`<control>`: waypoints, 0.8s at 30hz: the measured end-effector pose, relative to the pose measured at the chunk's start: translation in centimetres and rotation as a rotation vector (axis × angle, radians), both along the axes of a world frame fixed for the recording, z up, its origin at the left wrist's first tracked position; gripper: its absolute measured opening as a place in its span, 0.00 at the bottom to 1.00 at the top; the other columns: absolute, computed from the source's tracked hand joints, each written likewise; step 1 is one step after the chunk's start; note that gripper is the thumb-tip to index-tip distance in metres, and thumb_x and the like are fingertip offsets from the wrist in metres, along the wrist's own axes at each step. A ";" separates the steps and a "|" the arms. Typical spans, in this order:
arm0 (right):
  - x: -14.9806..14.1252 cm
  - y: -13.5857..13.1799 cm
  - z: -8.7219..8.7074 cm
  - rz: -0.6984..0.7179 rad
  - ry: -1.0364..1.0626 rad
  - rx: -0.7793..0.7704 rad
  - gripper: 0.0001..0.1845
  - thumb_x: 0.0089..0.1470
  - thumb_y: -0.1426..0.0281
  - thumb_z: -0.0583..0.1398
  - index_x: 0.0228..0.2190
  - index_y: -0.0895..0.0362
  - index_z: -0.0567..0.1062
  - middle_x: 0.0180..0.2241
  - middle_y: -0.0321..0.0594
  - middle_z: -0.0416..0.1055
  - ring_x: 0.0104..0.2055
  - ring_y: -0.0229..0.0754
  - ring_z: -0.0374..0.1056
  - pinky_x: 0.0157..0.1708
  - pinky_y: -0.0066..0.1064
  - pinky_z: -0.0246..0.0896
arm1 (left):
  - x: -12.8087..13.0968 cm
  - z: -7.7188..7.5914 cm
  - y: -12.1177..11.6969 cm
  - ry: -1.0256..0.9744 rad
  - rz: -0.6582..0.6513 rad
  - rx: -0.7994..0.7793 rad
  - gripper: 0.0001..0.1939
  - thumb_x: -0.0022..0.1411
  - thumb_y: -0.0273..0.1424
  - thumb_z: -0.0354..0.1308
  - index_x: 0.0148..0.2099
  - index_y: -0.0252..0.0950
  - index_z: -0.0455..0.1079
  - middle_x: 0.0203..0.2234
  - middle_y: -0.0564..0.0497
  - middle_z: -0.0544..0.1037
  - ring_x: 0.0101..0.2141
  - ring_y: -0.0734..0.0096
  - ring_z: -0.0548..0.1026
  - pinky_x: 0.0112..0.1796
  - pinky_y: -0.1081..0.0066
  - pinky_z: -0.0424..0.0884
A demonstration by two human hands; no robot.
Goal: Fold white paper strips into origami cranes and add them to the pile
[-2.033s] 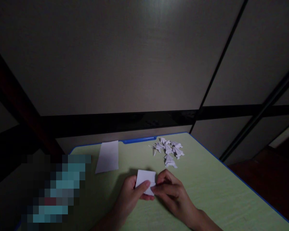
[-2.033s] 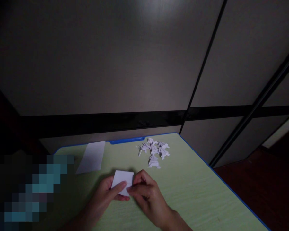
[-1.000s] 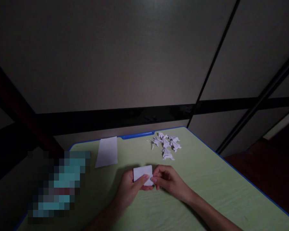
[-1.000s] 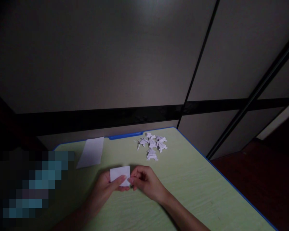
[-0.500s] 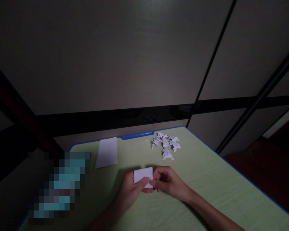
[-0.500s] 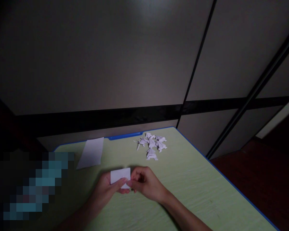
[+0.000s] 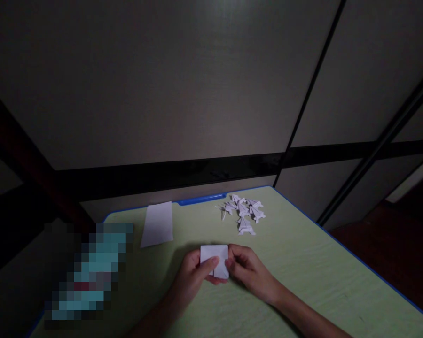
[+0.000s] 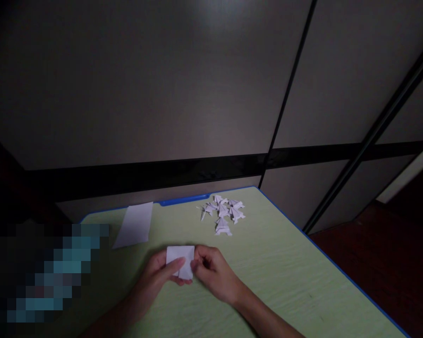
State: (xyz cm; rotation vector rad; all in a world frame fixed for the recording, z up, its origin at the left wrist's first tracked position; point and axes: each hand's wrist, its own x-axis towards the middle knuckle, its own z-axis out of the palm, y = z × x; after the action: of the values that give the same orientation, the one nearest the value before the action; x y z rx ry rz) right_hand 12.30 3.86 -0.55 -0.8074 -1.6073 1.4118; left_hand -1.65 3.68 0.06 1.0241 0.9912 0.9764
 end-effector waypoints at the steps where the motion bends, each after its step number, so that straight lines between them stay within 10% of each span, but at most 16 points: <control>1: 0.0 0.0 0.0 -0.014 0.002 -0.003 0.16 0.45 0.62 0.52 0.16 0.58 0.55 0.16 0.31 0.53 0.19 0.30 0.48 0.18 0.22 0.43 | 0.0 0.0 0.0 0.005 0.010 0.008 0.15 0.39 0.35 0.59 0.28 0.27 0.68 0.18 0.48 0.74 0.18 0.70 0.70 0.20 0.71 0.67; 24: -0.1 -0.5 0.5 0.109 0.017 -0.084 0.17 0.45 0.62 0.53 0.20 0.64 0.72 0.14 0.33 0.60 0.16 0.28 0.48 0.15 0.21 0.41 | 0.0 -0.1 -0.3 -0.018 -0.080 0.076 0.11 0.40 0.35 0.58 0.21 0.30 0.67 0.12 0.53 0.69 0.15 0.77 0.64 0.16 0.78 0.59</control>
State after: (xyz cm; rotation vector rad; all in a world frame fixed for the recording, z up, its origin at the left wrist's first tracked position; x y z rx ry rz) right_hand 12.18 3.31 -0.09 -0.7633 -1.6088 1.5685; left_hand -1.68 3.36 -0.03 1.1086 0.8975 0.9615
